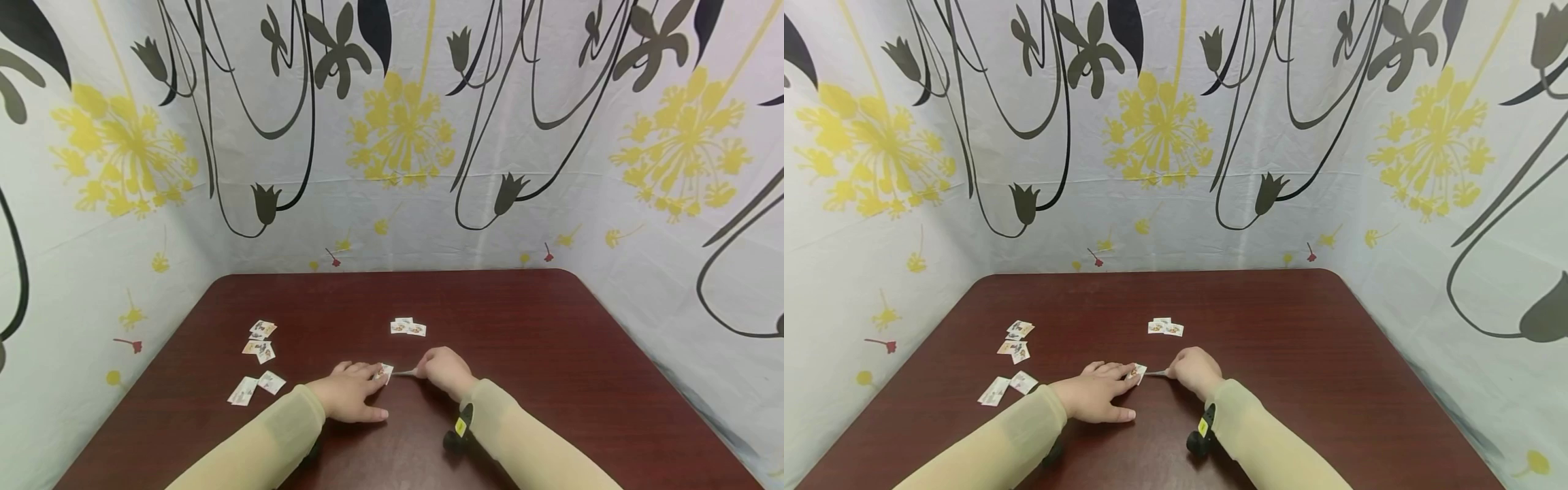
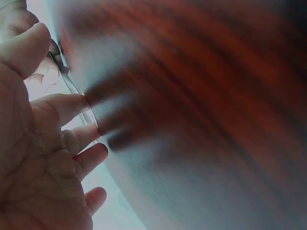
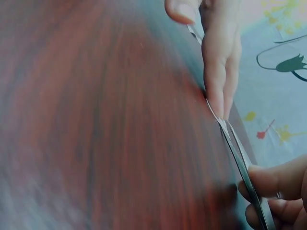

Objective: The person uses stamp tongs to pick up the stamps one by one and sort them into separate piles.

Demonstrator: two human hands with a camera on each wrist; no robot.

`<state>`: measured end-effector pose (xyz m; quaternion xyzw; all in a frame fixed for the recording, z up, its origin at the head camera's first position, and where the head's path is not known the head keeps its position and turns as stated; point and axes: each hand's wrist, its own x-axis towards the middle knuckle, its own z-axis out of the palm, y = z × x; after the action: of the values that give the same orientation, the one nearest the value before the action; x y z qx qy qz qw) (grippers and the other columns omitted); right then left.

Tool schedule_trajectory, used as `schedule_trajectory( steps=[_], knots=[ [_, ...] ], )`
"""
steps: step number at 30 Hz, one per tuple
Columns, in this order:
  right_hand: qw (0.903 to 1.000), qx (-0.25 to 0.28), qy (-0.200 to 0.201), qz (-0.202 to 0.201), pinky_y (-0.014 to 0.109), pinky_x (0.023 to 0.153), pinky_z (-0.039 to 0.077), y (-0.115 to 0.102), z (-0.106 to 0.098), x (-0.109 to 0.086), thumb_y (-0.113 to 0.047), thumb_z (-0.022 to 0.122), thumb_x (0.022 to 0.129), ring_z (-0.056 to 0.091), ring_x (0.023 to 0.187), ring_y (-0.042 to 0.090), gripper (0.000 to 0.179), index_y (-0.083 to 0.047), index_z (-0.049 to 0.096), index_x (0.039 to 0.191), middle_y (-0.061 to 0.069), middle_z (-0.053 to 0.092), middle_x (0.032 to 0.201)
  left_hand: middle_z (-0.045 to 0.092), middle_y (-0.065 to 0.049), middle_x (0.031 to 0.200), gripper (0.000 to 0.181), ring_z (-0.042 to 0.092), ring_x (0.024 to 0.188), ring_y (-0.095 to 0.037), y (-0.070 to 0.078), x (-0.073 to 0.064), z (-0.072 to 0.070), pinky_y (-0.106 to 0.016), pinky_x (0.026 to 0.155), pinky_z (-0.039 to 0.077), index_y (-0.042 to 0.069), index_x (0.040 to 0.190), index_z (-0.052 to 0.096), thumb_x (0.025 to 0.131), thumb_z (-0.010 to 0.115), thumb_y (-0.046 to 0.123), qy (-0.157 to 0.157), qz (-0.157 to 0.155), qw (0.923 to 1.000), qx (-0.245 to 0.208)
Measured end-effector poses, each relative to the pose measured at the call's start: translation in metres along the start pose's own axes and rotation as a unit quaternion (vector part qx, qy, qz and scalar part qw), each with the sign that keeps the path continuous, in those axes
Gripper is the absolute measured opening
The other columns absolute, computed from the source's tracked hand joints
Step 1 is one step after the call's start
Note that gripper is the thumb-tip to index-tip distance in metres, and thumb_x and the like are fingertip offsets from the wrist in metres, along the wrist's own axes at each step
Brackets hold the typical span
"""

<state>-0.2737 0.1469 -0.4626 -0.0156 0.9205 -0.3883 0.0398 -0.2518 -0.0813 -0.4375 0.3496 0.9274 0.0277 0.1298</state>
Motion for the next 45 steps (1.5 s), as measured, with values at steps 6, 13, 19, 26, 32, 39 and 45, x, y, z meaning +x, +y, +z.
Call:
schedule_trajectory(
  steps=[6, 13, 19, 26, 32, 39, 45],
  knots=[
    [0.9999, 0.01, 0.002, 0.005, 0.032, 0.062, 0.044, 0.001, 0.004, 0.0, -0.014, 0.073, 0.077, 0.054, 0.068, 0.014, 0.006, -0.014, 0.073, 0.071, -0.005, 0.066, 0.076, 0.031, -0.006, 0.155, 0.075, 0.029, 0.14, -0.027, -0.002, 0.0, 0.001, -0.053, 0.112, 0.016, 0.021, 0.149, 0.039, 0.089, 0.051, 0.065, -0.002, 0.004, 1.0, 0.001],
    [0.9999, -0.008, 0.0, 0.007, 0.032, 0.06, 0.042, 0.001, 0.001, 0.003, -0.014, 0.072, 0.078, 0.053, 0.066, 0.015, 0.007, -0.014, 0.072, 0.07, -0.005, 0.065, 0.075, 0.031, -0.006, 0.155, 0.076, 0.029, 0.141, -0.027, -0.003, 0.001, 0.002, -0.053, 0.113, 0.016, 0.024, 0.149, 0.039, 0.088, 0.05, 0.067, -0.005, 0.008, 1.0, 0.001],
    [0.9993, -0.035, 0.007, 0.012, 0.032, 0.061, 0.043, 0.004, -0.002, 0.008, -0.016, 0.072, 0.078, 0.053, 0.067, 0.015, 0.009, -0.017, 0.071, 0.07, -0.007, 0.065, 0.077, 0.034, -0.001, 0.153, 0.081, 0.03, 0.14, -0.022, -0.005, 0.0, 0.001, -0.052, 0.113, 0.016, 0.014, 0.149, 0.039, 0.087, 0.053, 0.065, 0.001, 0.0, 1.0, -0.008],
    [0.9985, -0.05, 0.015, 0.02, 0.033, 0.067, 0.044, 0.005, -0.003, 0.011, -0.019, 0.071, 0.079, 0.054, 0.071, 0.014, 0.01, -0.021, 0.07, 0.07, -0.009, 0.065, 0.08, 0.039, 0.0, 0.149, 0.075, 0.033, 0.138, -0.021, -0.006, 0.0, 0.001, -0.052, 0.112, 0.019, 0.017, 0.146, 0.044, 0.088, 0.052, 0.064, 0.012, 0.012, 0.9998, 0.008],
    [0.9982, -0.056, 0.019, 0.011, 0.035, 0.07, 0.046, 0.005, -0.003, 0.012, -0.019, 0.071, 0.079, 0.055, 0.072, 0.012, 0.01, -0.021, 0.07, 0.069, -0.01, 0.065, 0.078, 0.035, -0.001, 0.153, 0.074, 0.029, 0.141, -0.025, -0.006, -0.002, -0.002, -0.052, 0.114, 0.015, 0.016, 0.146, 0.045, 0.089, 0.055, 0.061, 0.007, 0.014, 0.9998, -0.013],
    [0.9984, -0.053, 0.014, 0.008, 0.035, 0.071, 0.047, 0.004, -0.003, 0.013, -0.018, 0.071, 0.078, 0.057, 0.073, 0.012, 0.009, -0.021, 0.071, 0.07, -0.01, 0.065, 0.079, 0.037, 0.001, 0.152, 0.072, 0.03, 0.141, -0.025, -0.005, -0.001, -0.002, -0.053, 0.114, 0.014, 0.019, 0.146, 0.044, 0.089, 0.055, 0.061, -0.001, 0.022, 0.9996, -0.018],
    [0.9995, -0.027, 0.002, 0.017, 0.034, 0.069, 0.047, 0.006, -0.004, 0.007, -0.018, 0.071, 0.08, 0.057, 0.076, 0.013, 0.006, -0.018, 0.072, 0.074, -0.008, 0.067, 0.084, 0.035, -0.001, 0.154, 0.072, 0.029, 0.141, -0.027, -0.004, -0.003, -0.001, -0.055, 0.113, 0.016, 0.022, 0.147, 0.043, 0.088, 0.054, 0.062, -0.007, 0.021, 0.9997, -0.009]
  ],
)
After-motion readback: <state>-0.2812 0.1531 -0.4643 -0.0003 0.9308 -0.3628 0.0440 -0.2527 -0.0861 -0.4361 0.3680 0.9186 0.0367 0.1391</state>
